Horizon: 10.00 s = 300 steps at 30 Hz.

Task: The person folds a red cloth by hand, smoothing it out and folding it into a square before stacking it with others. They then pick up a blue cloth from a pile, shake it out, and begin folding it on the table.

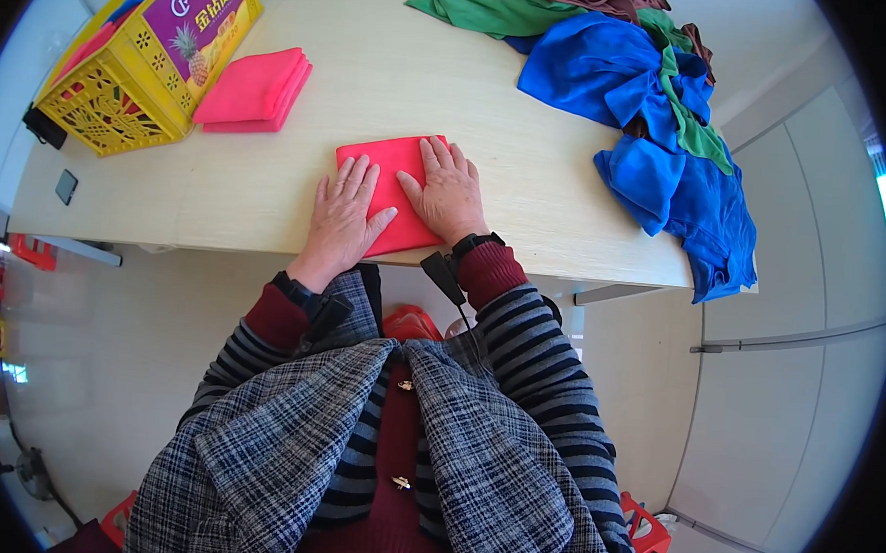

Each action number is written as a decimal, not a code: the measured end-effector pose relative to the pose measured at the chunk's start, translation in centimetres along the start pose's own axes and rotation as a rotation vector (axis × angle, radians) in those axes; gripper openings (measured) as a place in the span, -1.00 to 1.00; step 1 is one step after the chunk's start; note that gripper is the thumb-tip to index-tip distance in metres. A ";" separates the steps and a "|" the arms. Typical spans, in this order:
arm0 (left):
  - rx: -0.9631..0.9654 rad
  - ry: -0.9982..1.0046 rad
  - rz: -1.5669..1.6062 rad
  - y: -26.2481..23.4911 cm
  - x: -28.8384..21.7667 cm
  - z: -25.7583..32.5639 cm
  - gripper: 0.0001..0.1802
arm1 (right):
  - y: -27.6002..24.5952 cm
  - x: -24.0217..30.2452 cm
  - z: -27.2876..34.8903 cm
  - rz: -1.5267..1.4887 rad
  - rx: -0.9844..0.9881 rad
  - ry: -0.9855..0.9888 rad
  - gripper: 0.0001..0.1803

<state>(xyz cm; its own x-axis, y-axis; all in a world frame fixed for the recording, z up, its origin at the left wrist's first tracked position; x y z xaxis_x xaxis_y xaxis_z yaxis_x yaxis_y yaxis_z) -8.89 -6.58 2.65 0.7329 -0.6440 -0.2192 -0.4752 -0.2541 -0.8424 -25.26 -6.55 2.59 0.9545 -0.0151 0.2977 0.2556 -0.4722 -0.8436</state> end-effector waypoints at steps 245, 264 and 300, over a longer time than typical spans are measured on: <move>-0.042 0.350 0.223 -2.8 -5.3 2.9 -0.45 | -5.2 -3.0 1.2 0.035 -0.124 -0.099 -0.37; -0.134 0.017 0.185 0.6 2.0 -0.8 -0.48 | -6.5 4.4 2.6 -0.037 -0.105 -0.134 -0.36; -0.051 -0.058 0.217 1.4 0.4 -1.4 -0.22 | 0.2 2.7 1.9 0.083 0.003 -0.118 -0.33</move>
<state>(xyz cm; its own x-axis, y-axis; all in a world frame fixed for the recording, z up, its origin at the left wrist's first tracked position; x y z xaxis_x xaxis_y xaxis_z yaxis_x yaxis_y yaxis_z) -9.93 -8.14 2.10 0.6366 -0.6456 -0.4219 -0.6478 -0.1509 -0.7467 -22.38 -5.03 2.35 0.9838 0.0493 0.1721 0.1749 -0.4713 -0.8644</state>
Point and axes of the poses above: each hand's wrist, its own z-axis away from the middle knuckle, its own y-axis out of the palm, x = y × z, the point moved 7 cm from there along -z, towards the middle knuckle, and after that the axes turned 12 degrees about -x, right-handed, at the moved point
